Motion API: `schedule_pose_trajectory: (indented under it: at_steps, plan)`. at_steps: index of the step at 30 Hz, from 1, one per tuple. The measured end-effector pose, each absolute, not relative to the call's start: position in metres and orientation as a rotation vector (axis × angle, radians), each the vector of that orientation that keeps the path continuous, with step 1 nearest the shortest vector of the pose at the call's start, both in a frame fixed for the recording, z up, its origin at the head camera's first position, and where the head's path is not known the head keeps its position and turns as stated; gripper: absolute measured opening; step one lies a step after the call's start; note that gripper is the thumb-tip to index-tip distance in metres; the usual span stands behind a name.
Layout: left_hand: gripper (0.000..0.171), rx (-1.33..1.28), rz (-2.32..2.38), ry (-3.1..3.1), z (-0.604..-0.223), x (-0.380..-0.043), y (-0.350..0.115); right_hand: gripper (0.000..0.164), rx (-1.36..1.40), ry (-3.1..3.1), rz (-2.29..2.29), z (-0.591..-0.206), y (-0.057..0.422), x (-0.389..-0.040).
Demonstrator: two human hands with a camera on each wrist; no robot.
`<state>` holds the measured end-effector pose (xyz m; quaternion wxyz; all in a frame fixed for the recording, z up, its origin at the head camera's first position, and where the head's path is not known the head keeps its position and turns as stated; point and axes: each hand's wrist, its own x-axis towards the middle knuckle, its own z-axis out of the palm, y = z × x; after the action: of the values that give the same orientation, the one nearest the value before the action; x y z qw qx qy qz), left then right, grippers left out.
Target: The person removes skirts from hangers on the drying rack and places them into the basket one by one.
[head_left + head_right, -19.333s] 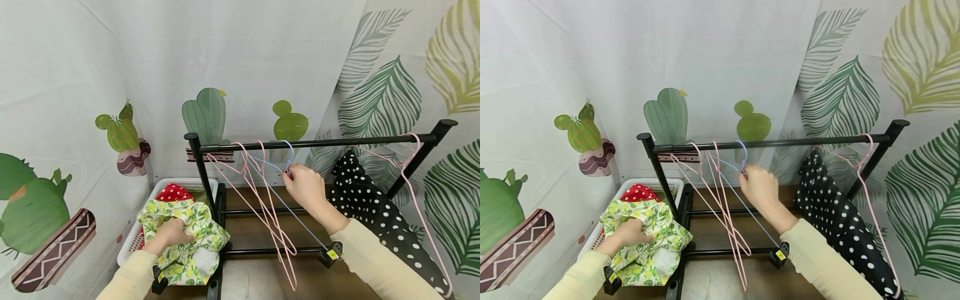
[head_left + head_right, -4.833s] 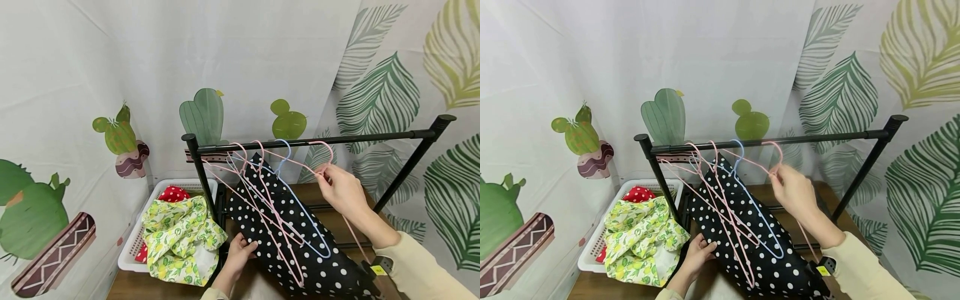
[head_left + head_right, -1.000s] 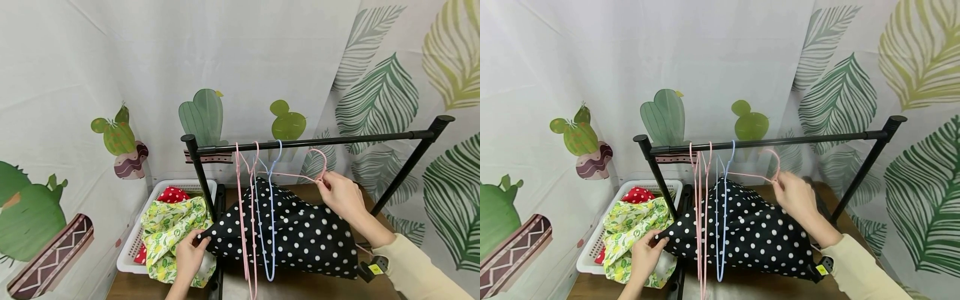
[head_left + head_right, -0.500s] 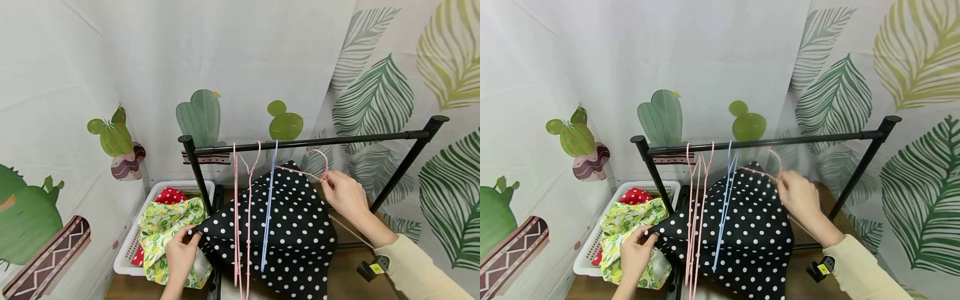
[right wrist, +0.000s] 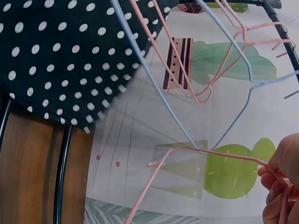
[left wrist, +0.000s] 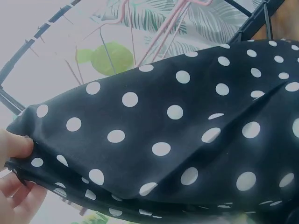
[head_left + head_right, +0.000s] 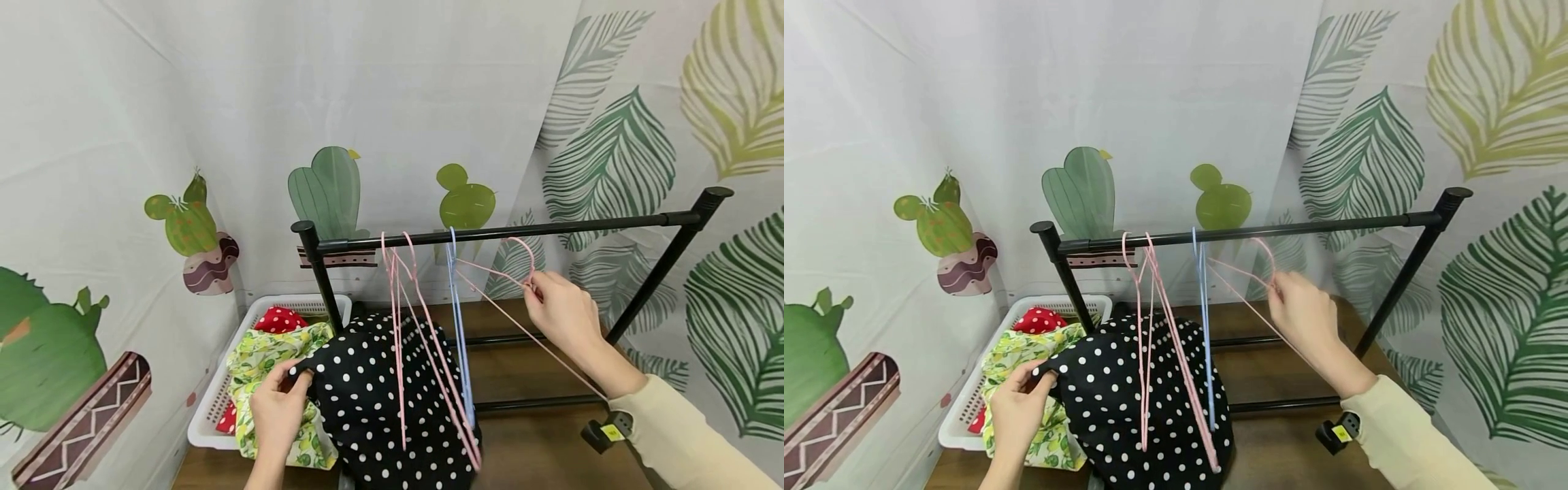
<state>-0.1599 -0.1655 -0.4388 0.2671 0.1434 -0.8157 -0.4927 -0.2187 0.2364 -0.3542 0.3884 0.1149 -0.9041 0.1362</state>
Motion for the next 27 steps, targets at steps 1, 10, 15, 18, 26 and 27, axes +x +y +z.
schedule_pose_trajectory:
  at_steps: [1,10,15,18,26,27]
  plan:
    - [0.013,0.379,-1.329,-2.193,-0.437,-0.16,-0.166,0.017,0.29,-2.305,0.344,-0.354,0.236,-0.219]
    - [0.013,0.241,-1.33,-2.124,-0.432,-0.163,-0.178,0.01,0.288,-2.287,0.34,-0.352,0.234,-0.215]
    - [0.016,0.284,-1.243,-2.158,-0.408,-0.156,-0.174,0.007,0.314,-2.287,0.338,-0.348,0.229,-0.213]
    - [0.017,0.246,-1.198,-2.152,-0.402,-0.153,-0.176,0.007,0.327,-2.278,0.333,-0.346,0.226,-0.213]
    - [0.017,0.143,-1.117,-2.08,-0.38,-0.152,-0.183,0.009,0.337,-2.246,0.333,-0.337,0.219,-0.218]
    - [0.017,0.137,-1.107,-2.07,-0.378,-0.153,-0.184,0.01,0.338,-2.244,0.335,-0.337,0.218,-0.219]
